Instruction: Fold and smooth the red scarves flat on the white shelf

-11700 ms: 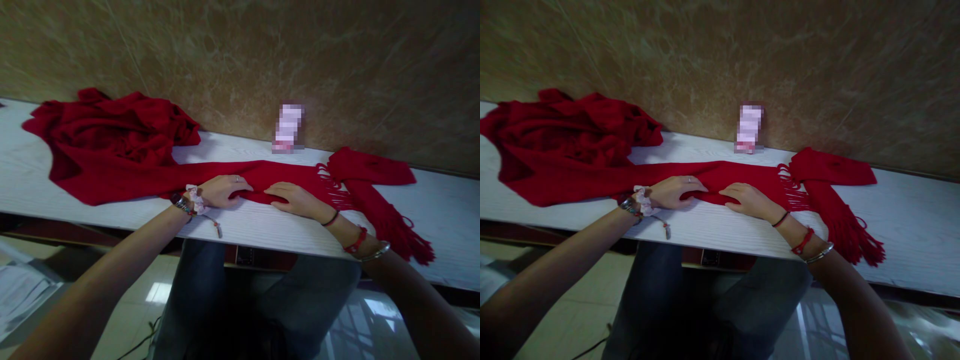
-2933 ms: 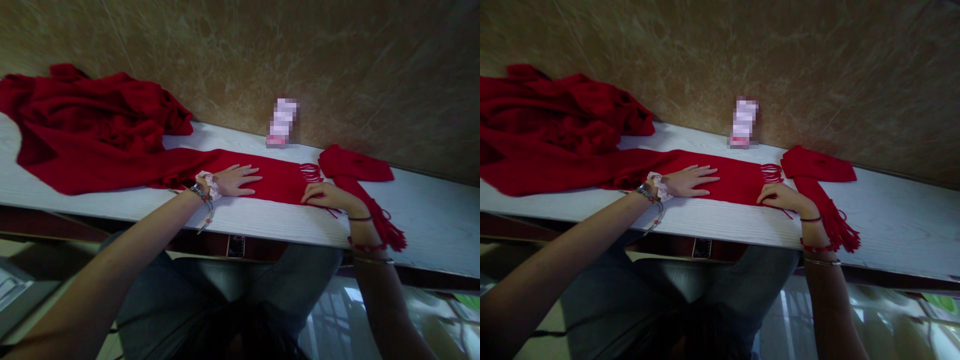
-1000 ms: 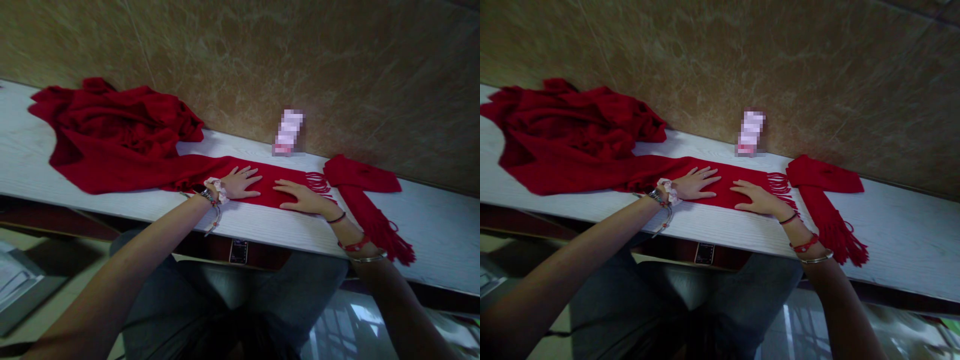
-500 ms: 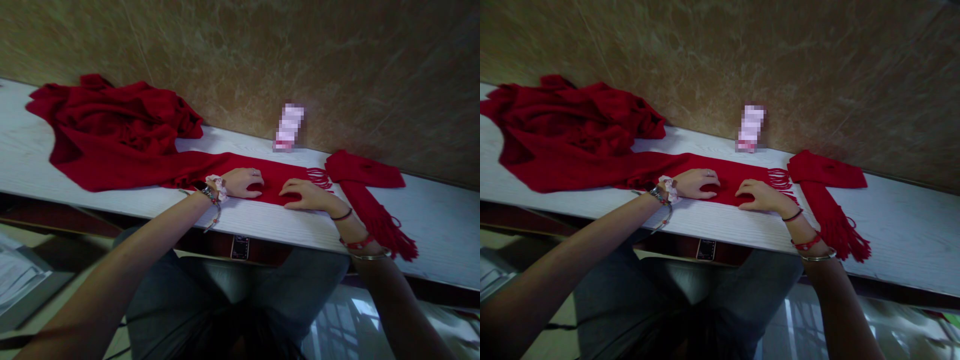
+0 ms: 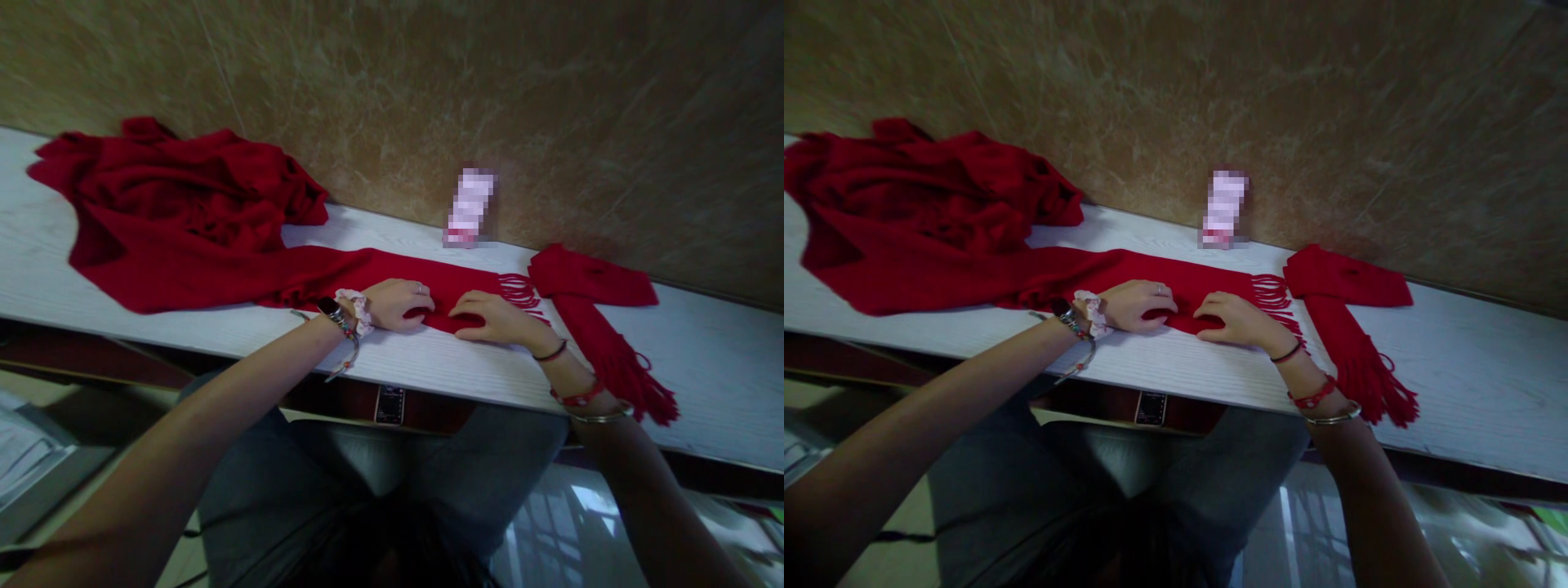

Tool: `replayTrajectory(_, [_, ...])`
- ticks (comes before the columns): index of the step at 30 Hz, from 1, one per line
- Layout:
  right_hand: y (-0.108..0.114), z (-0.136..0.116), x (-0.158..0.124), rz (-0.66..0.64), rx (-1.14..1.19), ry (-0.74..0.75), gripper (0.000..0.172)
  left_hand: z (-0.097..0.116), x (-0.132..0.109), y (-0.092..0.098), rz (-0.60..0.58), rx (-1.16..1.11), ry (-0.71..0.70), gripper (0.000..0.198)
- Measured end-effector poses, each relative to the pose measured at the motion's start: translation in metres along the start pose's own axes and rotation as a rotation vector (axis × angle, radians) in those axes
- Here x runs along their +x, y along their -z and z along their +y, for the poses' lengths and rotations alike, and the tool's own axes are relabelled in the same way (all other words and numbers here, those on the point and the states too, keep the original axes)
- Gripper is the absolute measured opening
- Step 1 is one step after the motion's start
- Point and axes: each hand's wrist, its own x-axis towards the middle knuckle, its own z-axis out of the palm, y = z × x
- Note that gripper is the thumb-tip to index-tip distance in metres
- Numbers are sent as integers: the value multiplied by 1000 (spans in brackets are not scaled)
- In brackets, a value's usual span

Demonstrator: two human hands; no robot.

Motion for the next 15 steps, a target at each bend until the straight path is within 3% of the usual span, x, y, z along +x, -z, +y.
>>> replayTrajectory(6, [-7,-5,6,84,-28,-20,23,-3,1,-1,37,-52,28,25])
replayTrajectory(15, [-3,-2,3,34,31,-11,23,-5,2,-3,46,-120,60,27])
